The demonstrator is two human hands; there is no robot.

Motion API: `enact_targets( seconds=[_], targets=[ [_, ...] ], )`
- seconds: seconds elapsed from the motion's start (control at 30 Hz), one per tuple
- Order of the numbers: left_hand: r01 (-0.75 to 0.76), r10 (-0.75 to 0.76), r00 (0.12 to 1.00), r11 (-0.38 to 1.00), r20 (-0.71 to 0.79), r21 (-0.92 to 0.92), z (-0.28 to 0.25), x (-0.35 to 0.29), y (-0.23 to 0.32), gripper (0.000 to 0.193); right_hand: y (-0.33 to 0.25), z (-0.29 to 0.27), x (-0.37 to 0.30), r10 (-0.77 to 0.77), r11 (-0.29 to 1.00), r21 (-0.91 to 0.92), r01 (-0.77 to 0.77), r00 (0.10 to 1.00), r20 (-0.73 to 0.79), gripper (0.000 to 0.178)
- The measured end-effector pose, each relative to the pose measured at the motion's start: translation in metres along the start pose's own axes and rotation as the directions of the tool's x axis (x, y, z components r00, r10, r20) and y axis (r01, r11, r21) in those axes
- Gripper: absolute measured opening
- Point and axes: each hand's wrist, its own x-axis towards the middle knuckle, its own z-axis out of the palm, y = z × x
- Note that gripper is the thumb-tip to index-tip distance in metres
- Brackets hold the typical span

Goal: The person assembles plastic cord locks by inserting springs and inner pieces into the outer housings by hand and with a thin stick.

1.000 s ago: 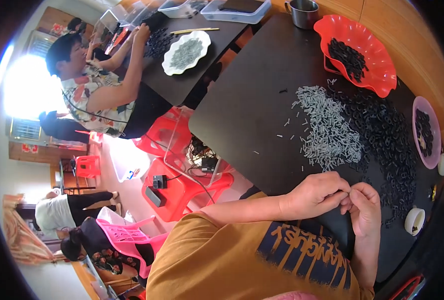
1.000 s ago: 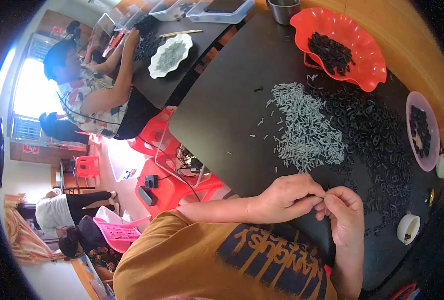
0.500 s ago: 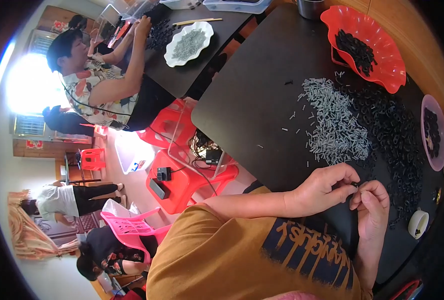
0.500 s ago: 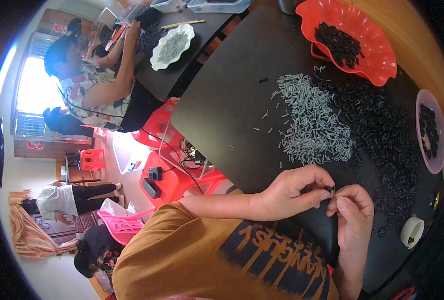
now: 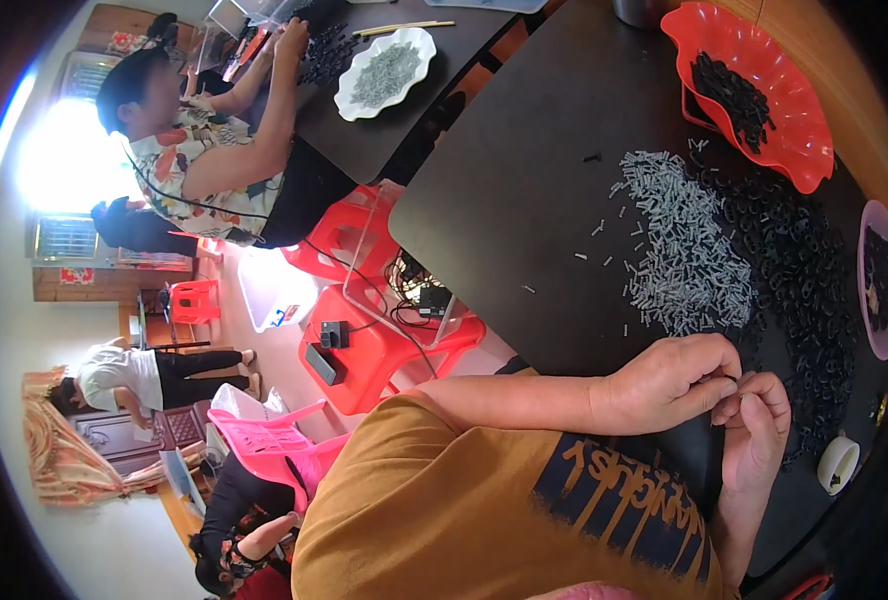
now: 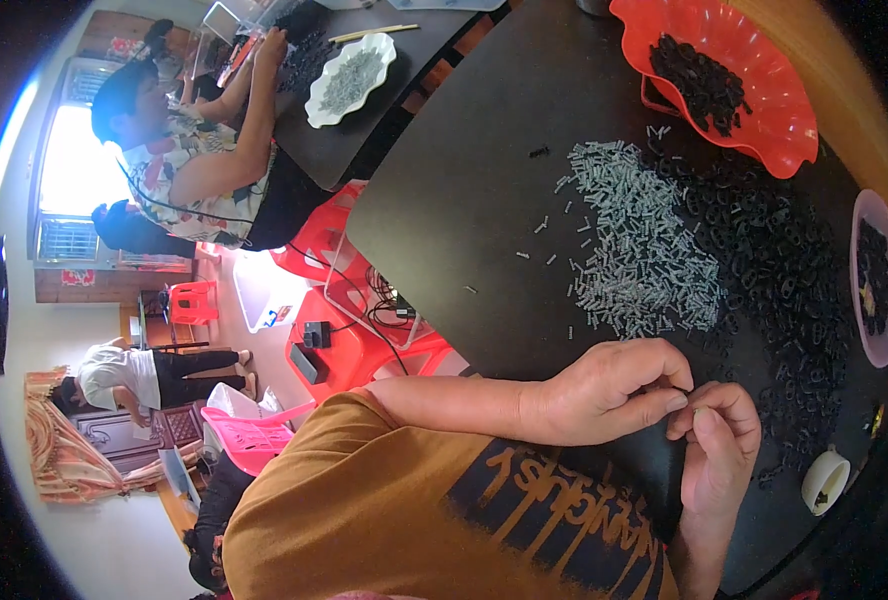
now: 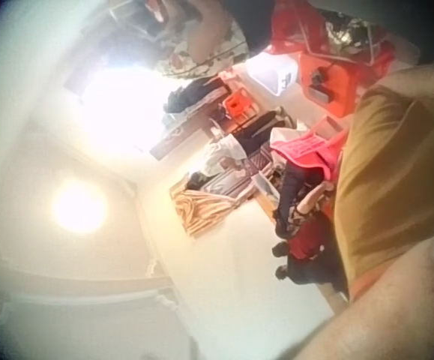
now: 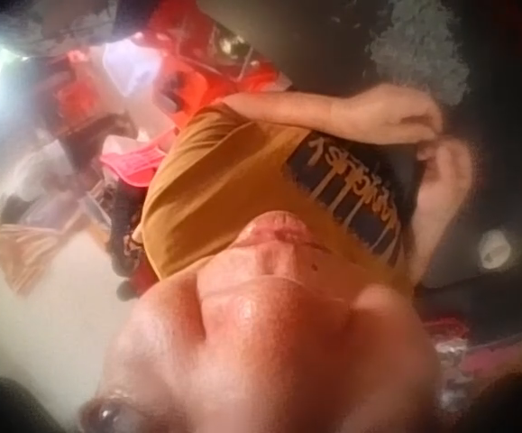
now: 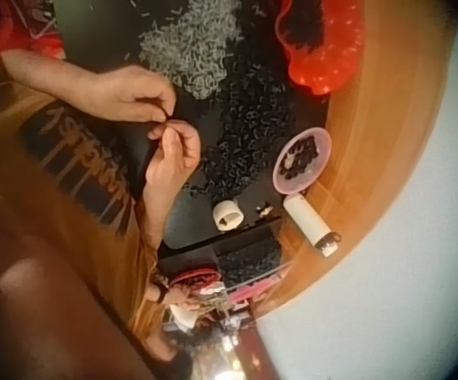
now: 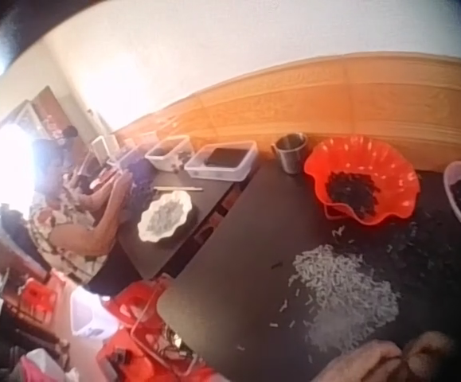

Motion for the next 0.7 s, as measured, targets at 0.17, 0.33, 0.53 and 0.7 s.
enact_targets(
  seconds=[0.17,0.33,0.53,0.7],
  targets=[
    [0.033,-0.033,0.999,0.999,0.041,-0.011,-0.0019,0.0016,0.0002,0.011,0.0013,-0.0019,0.0021,-0.023,1.0,-0.015,0.023,0.999,-0.031,0.01],
    [0.061,-0.053,0.993,0.995,0.102,-0.075,-0.0015,0.0015,-0.001,0.009,0.0026,-0.0034,0.0028,-0.022,1.0,-0.018,0.022,0.999,-0.026,0.011],
    [-0.023,0.03,0.995,0.998,0.099,-0.066,-0.0026,0.0005,-0.0016,0.009,0.0021,-0.0006,0.0031,-0.028,0.999,-0.031,0.027,0.999,-0.019,0.011],
    [-0.071,0.074,0.993,0.997,0.093,-0.036,0.0017,-0.0031,-0.0004,0.011,0.0031,0.0,0.0,-0.01,1.0,-0.003,0.01,0.999,-0.039,0.01]
  ],
)
